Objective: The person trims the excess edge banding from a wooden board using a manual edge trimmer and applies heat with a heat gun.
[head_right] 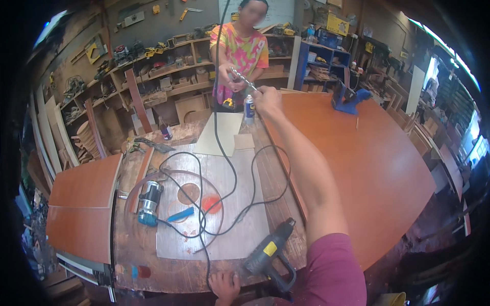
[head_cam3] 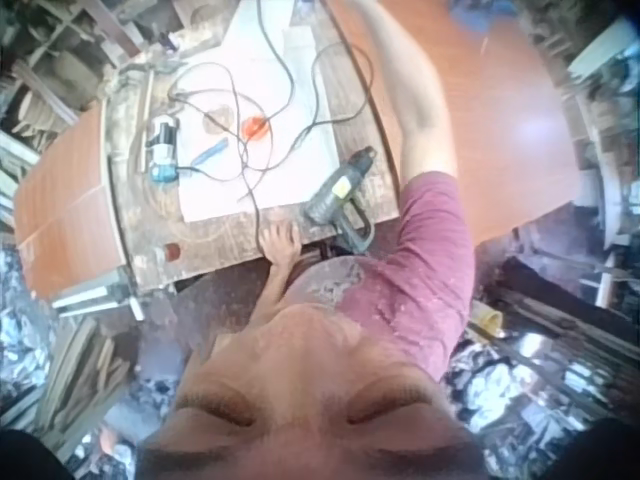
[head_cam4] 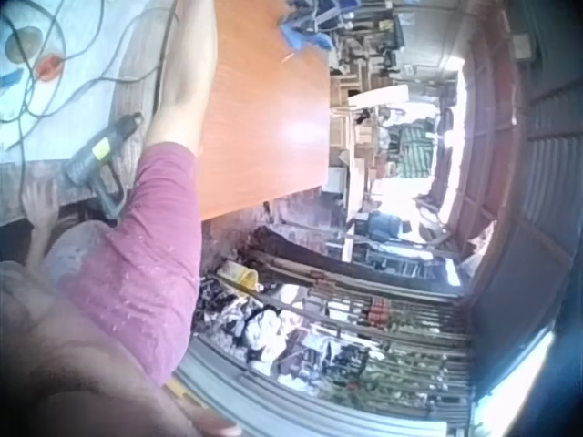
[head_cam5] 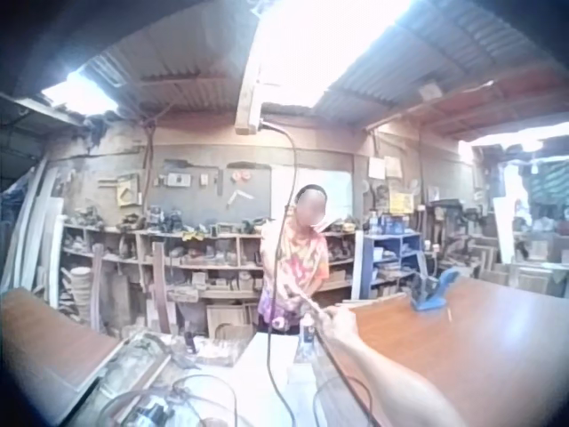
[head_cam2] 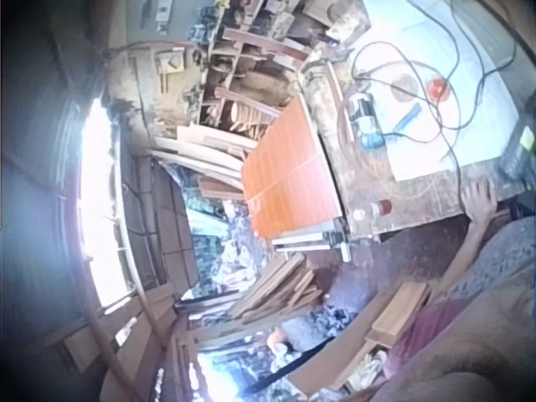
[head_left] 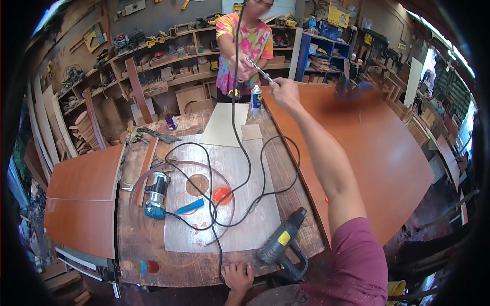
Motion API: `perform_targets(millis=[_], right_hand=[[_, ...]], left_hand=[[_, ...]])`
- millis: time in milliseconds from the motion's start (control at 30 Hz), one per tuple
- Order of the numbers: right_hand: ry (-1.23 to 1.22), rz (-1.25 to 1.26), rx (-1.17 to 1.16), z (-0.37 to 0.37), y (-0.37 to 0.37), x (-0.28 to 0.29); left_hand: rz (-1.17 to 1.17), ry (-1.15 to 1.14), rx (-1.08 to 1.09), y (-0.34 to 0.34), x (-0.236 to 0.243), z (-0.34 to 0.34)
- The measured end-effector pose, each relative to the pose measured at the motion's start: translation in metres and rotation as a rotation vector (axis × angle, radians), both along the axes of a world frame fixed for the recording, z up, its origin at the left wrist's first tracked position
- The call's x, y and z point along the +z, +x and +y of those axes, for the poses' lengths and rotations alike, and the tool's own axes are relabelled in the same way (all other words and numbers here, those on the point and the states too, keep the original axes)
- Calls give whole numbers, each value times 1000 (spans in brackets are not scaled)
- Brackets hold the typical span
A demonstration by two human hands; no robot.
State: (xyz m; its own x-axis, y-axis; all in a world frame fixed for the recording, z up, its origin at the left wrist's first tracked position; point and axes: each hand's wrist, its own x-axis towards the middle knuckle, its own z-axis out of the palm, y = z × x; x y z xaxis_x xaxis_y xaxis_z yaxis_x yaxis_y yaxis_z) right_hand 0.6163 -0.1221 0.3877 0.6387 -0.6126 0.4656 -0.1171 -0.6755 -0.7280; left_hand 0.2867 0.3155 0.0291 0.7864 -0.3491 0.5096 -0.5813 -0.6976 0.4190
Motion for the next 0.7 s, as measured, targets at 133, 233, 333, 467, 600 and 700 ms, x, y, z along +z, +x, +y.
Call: perform_targets(millis=[133,233,333,467,600,700], right_hand=[[-152,178,222,-17,-139,-12],[-104,313,517,17,-232,-26],[-166,411,768,50,-309,-31],[-141,547,1000,72,-353,-42],[-63,589,1089,76,-369,-36],[-108,546,1105,76,-378,-35]], left_hand=[[137,-91,-25,-5,8,0],[495,-555,19,-11,38,4],[-67,-364,-108,2,156,-12],[-111,-54,-339,10,279,-50],[42,126,-426,-4,287,-82],[94,112,-494,-15,276,-92]])
